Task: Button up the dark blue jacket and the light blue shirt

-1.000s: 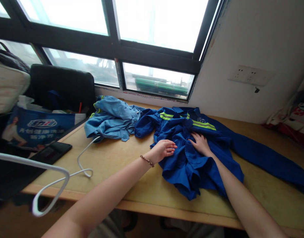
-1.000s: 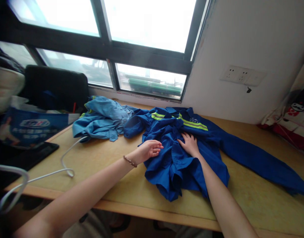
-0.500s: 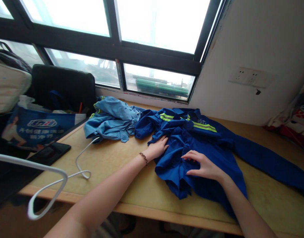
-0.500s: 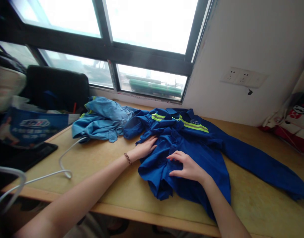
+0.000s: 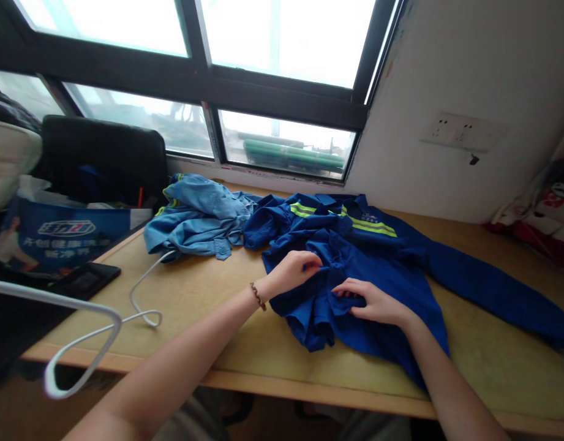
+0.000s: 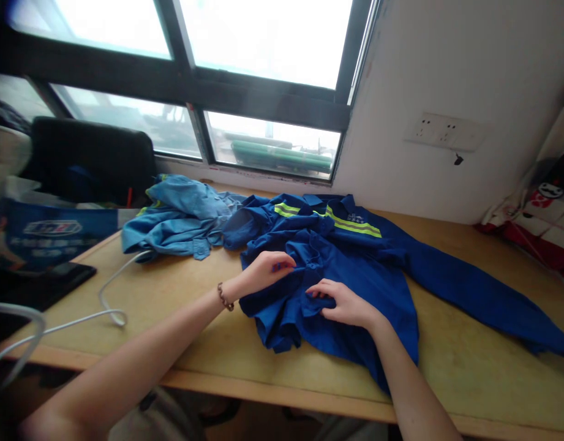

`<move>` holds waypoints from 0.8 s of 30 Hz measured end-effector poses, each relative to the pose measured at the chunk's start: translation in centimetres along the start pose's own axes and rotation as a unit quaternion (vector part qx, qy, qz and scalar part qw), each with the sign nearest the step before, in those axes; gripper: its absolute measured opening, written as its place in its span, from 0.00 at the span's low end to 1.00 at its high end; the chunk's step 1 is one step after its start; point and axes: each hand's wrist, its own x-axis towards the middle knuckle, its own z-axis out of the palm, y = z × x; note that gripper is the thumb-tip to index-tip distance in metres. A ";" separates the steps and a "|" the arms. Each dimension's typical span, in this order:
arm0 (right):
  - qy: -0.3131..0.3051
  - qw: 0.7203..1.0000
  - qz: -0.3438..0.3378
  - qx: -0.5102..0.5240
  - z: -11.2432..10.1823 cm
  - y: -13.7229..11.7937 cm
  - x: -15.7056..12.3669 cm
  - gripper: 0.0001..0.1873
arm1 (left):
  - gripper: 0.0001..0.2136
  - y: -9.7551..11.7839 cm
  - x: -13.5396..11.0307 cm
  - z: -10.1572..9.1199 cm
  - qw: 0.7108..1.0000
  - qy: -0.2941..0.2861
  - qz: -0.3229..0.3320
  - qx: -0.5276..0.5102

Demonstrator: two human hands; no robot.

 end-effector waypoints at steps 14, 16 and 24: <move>0.203 0.954 0.103 0.194 0.6 3.1 1.1 0.07 | 0.06 2.3 -0.9 -0.1 0.940 -0.176 0.063 0.287; 0.208 0.946 0.107 0.225 0.5 3.2 1.2 0.08 | 0.06 2.4 -1.1 -0.3 0.939 -0.178 0.035 0.291; 0.185 0.930 0.161 0.273 0.7 3.5 1.2 0.16 | 0.06 2.1 -1.1 -1.1 0.945 -0.214 0.004 0.249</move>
